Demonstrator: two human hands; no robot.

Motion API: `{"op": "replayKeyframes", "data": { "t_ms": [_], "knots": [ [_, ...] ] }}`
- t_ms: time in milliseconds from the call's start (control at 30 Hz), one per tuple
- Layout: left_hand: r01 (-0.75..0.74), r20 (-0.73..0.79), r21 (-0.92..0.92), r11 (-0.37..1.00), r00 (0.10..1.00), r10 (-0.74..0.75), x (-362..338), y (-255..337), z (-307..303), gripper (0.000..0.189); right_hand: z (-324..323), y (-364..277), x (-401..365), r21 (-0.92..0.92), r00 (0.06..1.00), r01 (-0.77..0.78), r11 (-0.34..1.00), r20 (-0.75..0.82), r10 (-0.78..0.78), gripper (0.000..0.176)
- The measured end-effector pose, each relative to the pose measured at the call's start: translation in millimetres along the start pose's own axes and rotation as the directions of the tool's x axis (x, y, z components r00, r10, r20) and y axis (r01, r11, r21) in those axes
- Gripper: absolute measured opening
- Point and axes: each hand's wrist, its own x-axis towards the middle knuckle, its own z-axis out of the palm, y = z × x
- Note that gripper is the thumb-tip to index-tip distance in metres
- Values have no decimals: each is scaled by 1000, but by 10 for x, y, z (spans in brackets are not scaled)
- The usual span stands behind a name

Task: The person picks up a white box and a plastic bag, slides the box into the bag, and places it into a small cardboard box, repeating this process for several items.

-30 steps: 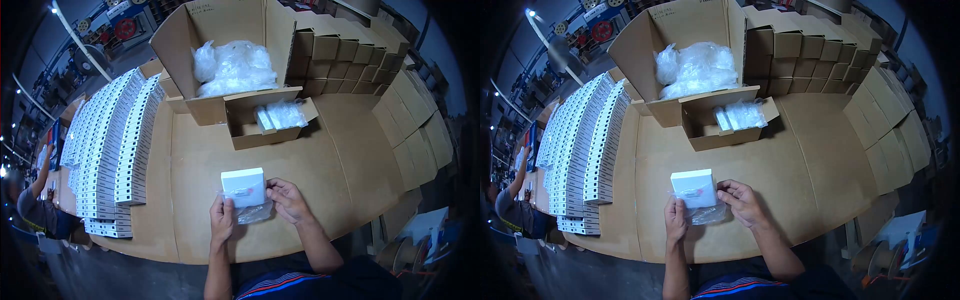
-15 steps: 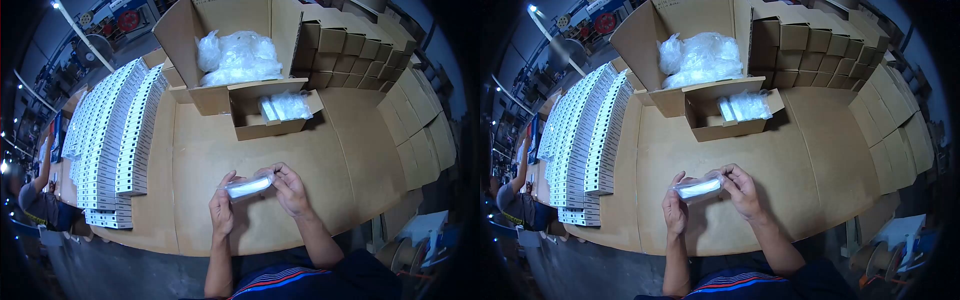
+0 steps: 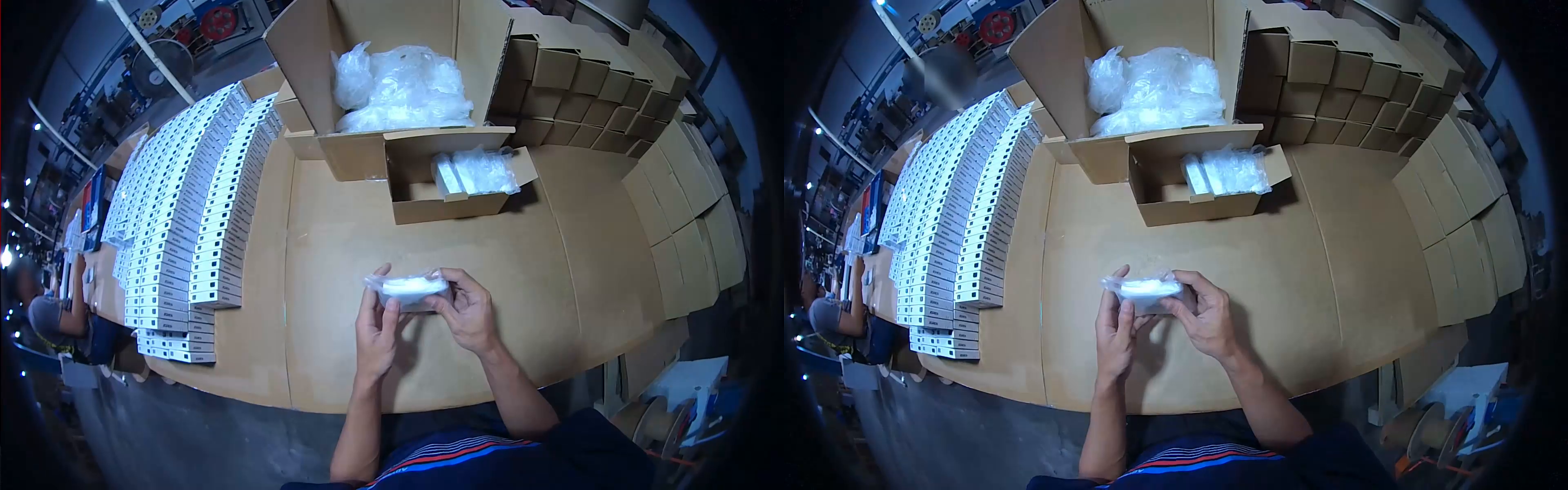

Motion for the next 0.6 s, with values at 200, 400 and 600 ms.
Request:
{"op": "replayKeyframes", "data": {
  "t_ms": [200,400,600],
  "knots": [
    [-41,-133,122,992,989,57,73,-127,-10,31,-18,-113,70,-171,999,-20,985,31,25,13],
    [49,-244,76,996,969,-29,81,-112,-29,31,97,-130,54,9,956,-103,995,-274,101,14],
    [-21,-317,4,1000,948,21,132,-154,-57,33,-72,-303,16,-347,969,239,907,140,-201,17]
  ]
}}
